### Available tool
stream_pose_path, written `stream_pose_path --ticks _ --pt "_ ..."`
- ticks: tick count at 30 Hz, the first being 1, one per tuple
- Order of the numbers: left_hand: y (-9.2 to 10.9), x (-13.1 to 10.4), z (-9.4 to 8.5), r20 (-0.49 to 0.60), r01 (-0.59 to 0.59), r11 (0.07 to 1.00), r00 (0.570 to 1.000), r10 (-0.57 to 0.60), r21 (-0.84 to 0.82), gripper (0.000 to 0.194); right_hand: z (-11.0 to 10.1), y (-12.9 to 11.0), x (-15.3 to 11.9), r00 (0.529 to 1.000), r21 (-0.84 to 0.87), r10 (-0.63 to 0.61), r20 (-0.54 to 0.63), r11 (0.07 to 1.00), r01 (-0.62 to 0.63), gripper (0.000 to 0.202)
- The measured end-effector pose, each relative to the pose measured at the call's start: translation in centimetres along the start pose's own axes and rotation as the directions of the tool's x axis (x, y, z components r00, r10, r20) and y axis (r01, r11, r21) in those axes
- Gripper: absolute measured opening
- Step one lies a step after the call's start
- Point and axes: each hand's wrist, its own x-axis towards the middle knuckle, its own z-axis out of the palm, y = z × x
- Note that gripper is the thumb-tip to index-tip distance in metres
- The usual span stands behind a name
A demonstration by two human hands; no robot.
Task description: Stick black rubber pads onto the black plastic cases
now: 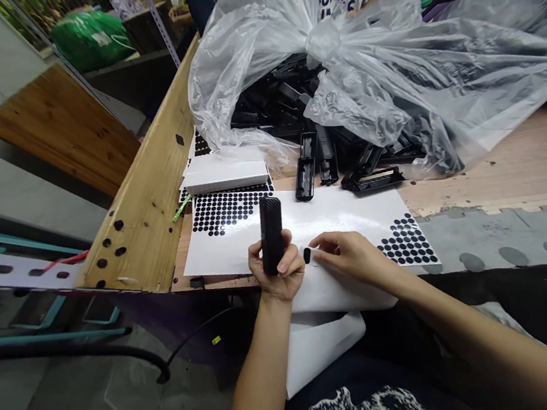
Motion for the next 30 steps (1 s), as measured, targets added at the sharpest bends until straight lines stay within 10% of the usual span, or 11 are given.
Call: stream_pose_path --ticks 30 --pt "-0.7 0.3 0.4 -0.092 -0.007 0.978 0.995 0.027 0.211 0.034 0.3 1.0 0.9 0.997 0.211 -0.080 -0.005 0.974 0.079 0.034"
